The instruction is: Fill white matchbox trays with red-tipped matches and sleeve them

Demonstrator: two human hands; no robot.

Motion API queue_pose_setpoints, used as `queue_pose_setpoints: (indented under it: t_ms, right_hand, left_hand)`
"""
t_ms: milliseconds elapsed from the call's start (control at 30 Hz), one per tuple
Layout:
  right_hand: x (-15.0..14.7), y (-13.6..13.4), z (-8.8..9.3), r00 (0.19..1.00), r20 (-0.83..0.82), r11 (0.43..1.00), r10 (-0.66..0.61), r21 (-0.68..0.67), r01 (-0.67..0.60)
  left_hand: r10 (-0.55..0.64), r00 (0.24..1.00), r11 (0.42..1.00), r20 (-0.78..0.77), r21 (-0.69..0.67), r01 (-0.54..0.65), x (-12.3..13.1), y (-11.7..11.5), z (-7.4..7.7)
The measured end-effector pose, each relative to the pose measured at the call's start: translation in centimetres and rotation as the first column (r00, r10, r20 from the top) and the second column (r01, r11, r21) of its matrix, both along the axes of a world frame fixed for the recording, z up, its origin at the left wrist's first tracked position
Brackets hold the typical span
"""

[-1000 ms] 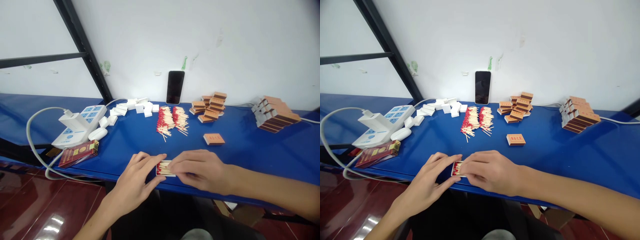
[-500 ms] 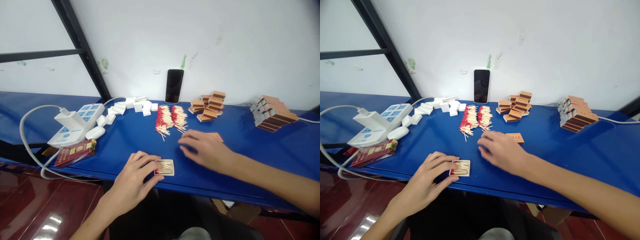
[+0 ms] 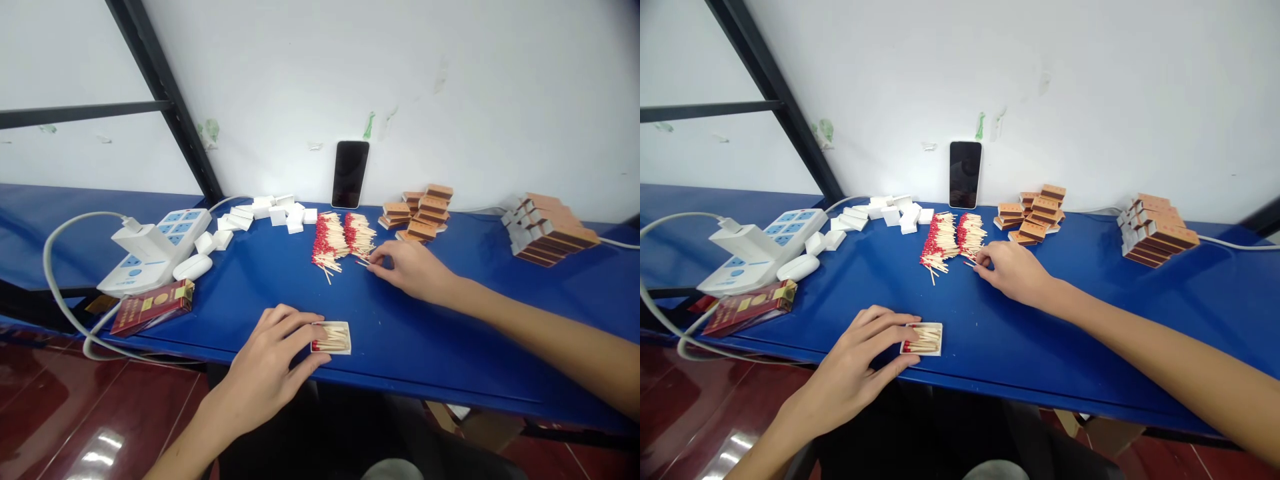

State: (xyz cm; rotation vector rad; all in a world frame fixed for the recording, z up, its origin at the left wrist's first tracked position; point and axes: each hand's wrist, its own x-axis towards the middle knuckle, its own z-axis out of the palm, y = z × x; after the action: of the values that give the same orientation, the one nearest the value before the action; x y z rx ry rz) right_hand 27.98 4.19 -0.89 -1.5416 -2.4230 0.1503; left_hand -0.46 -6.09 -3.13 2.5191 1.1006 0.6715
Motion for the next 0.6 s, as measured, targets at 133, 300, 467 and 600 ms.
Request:
queue_pose_setpoints:
  t_ms: [133,300,467,600]
  right_hand:
    - [0.1,0.2,0.2,0.997,-0.076,1.000,-0.001,-0.019,-0.001]
    - [-1.3,-2.4,0.6,0.985,-0.165,0.992,0.058,-0.101,-0.075]
    - [-4.9,-4.6,0.4,0.943,-0.288,0.974,0.169,-0.099,-0.204]
    - [-7.4,-2.8,0.3,0.950,-0.290,0.982,0.111,-0.112,-0.149]
  left_hand:
    - [0.000,1.000,1.000,-0.008,-0.006,0.000,-0.1,-0.2,0.0]
    - [0.018,0.999,1.000,-0.026,0.019,-0.017,0.1,-0.3,0.1]
    - [0.019,0.999,0.999,-0.042,0.033,-0.018,0.2,-0.3,0.2]
    - [0.027,0.999,0.999,-0.042,0.040,-0.026,0.2,-0.4,0.2]
